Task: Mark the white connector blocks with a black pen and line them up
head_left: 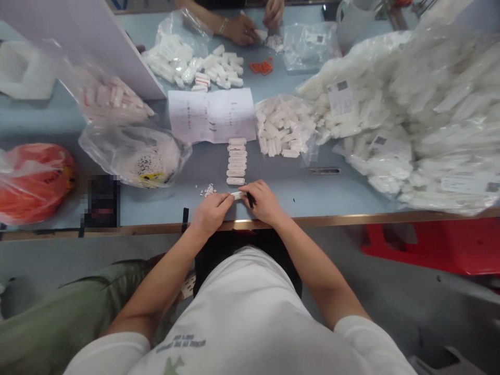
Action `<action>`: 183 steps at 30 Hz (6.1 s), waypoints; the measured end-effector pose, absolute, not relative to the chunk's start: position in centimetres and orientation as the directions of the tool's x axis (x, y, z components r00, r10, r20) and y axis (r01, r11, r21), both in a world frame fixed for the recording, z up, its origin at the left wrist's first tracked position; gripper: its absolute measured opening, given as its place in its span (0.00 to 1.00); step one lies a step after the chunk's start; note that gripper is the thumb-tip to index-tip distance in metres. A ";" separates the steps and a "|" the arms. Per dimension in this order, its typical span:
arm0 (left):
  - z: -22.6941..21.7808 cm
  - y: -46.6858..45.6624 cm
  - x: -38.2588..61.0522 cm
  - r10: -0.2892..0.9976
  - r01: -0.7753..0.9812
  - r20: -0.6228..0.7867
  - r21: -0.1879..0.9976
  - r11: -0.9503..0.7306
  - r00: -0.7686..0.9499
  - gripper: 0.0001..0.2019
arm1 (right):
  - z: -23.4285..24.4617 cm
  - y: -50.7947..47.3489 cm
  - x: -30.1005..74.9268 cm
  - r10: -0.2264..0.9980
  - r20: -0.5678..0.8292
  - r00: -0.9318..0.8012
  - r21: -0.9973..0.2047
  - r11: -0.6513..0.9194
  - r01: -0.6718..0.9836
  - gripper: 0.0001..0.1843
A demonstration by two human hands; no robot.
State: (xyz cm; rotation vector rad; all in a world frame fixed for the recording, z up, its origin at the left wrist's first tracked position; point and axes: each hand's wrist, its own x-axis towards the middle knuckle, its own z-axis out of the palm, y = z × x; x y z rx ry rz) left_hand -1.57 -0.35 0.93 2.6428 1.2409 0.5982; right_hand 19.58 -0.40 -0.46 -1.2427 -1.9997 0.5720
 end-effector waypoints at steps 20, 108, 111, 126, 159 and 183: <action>3.0 2.9 -5.5 0.919 0.914 0.090 0.098 -0.393 0.385 0.16 | -0.1 -0.5 19.5 0.914 0.287 -0.288 -0.698 0.405 0.591 0.11; 3.3 1.3 -0.3 0.799 0.744 0.220 0.293 -0.601 0.559 0.12 | -0.4 -0.4 19.5 0.848 0.411 -0.335 -0.623 0.529 0.577 0.11; 3.3 1.3 -0.3 0.781 0.737 0.220 0.258 -0.624 0.584 0.12 | -0.3 -0.4 19.5 0.850 0.399 -0.344 -0.623 0.526 0.579 0.11; 4.1 0.6 0.7 0.750 0.762 0.220 0.043 -0.646 0.623 0.13 | -0.6 -0.5 19.5 0.845 0.406 -0.349 -0.633 0.535 0.559 0.13; 4.0 0.4 0.3 0.751 0.751 0.161 0.076 -0.656 0.640 0.16 | -0.6 -0.5 19.6 0.861 0.368 -0.351 -0.643 0.508 0.573 0.14; 2.9 0.8 -2.6 0.848 0.836 0.235 0.178 -0.518 0.475 0.12 | -0.4 -0.6 19.6 0.859 0.387 -0.336 -0.641 0.512 0.571 0.11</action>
